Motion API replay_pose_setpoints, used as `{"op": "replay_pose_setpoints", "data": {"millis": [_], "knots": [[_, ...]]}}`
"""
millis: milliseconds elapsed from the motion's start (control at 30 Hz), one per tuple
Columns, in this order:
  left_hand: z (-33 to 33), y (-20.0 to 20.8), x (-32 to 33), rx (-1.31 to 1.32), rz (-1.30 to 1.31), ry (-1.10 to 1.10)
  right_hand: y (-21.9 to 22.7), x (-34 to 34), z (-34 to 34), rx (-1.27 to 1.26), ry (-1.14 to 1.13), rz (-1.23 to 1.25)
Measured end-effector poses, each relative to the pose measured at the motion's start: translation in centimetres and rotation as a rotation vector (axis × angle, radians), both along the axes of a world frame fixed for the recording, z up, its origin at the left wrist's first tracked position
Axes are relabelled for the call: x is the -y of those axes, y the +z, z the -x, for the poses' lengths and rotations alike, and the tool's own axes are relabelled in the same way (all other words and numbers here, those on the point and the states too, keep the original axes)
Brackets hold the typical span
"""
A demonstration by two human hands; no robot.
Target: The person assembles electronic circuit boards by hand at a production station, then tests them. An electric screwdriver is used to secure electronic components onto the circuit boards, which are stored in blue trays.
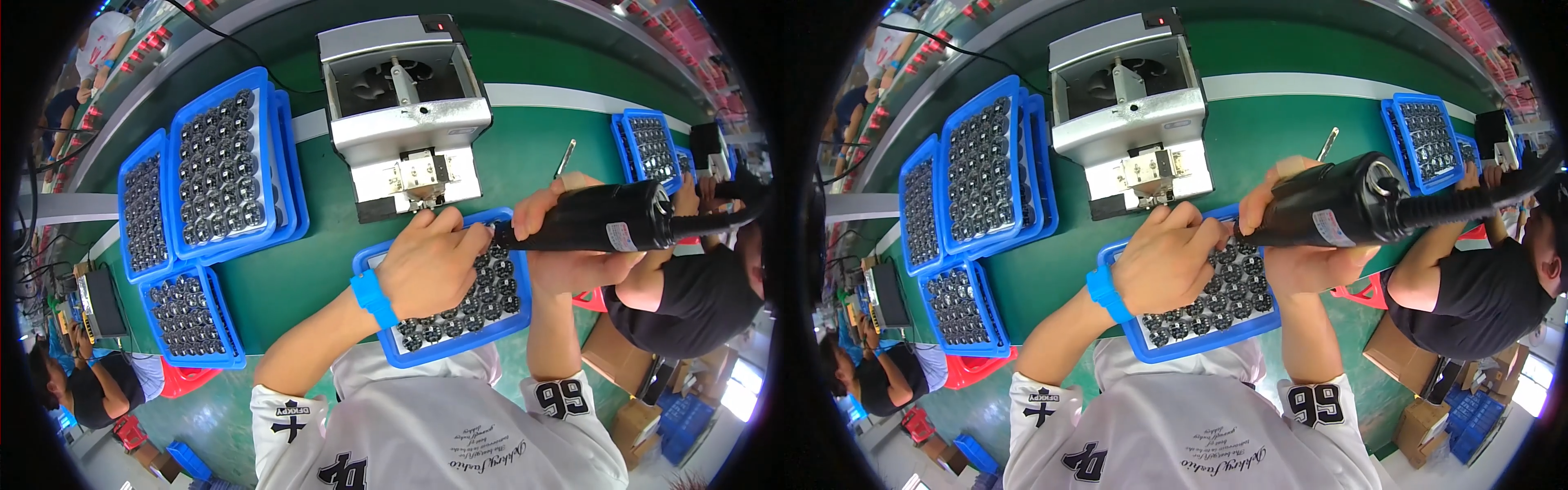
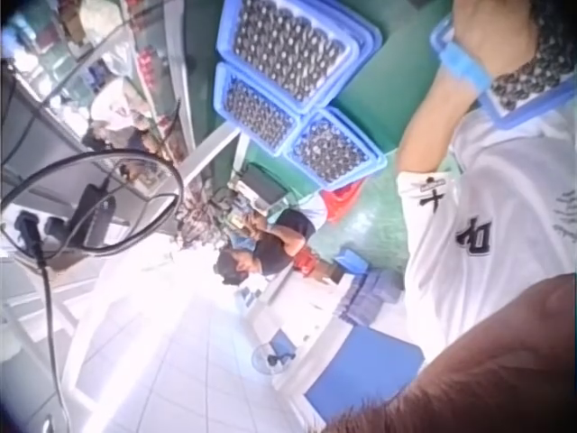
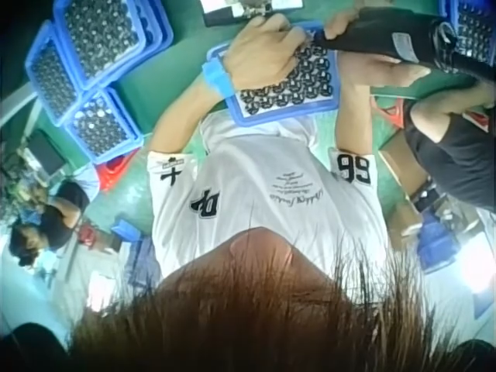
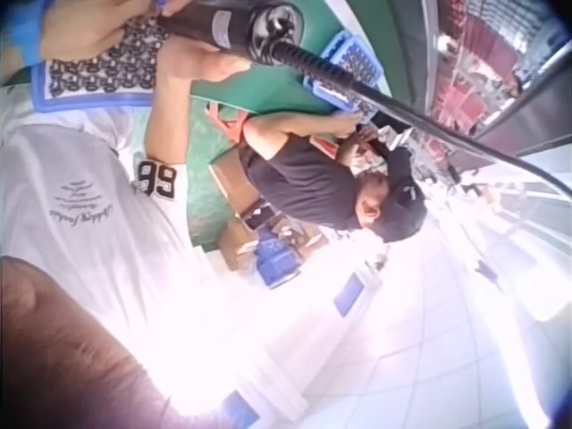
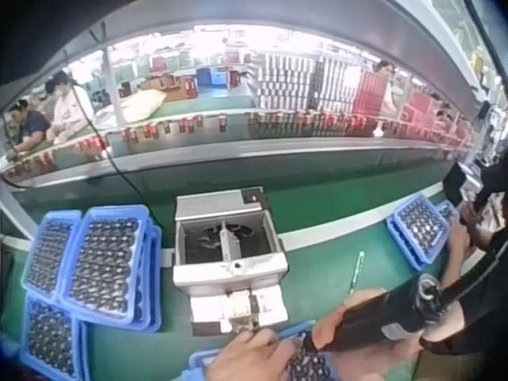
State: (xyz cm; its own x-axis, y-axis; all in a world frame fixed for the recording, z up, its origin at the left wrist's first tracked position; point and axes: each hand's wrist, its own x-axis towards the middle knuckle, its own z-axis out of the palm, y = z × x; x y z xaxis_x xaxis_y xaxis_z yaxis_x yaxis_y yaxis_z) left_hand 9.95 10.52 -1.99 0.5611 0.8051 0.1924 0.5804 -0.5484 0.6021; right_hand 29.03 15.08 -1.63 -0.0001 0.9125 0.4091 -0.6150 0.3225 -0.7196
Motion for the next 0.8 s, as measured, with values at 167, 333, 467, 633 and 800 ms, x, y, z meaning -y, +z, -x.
{"op": "replay_pose_setpoints", "data": {"millis": [167, 333, 467, 633, 800], "knots": [[-0.2, -0.5, 0.2, -0.037, -0.040, 0.022, 2.0, -0.3, -0.7, 0.091, -0.135, 0.138], [-0.3, 0.1, 0.4, -0.024, -0.008, 0.018, 6.2, -1.5, -3.6, -0.040, 0.189, -0.055], [-0.2, 0.2, 0.1, -0.048, 0.046, 0.005, 9.1, -0.5, -4.5, 0.109, -0.073, -0.064], [-0.5, 0.4, 0.0, -0.018, 0.000, 0.019, 9.7, 0.4, -6.0, -0.053, 0.210, -0.323], [-1.3, 1.1, 0.0, 0.008, -0.099, 0.042, 8.7, 0.7, -4.9, 0.032, 0.247, -0.209]]}}
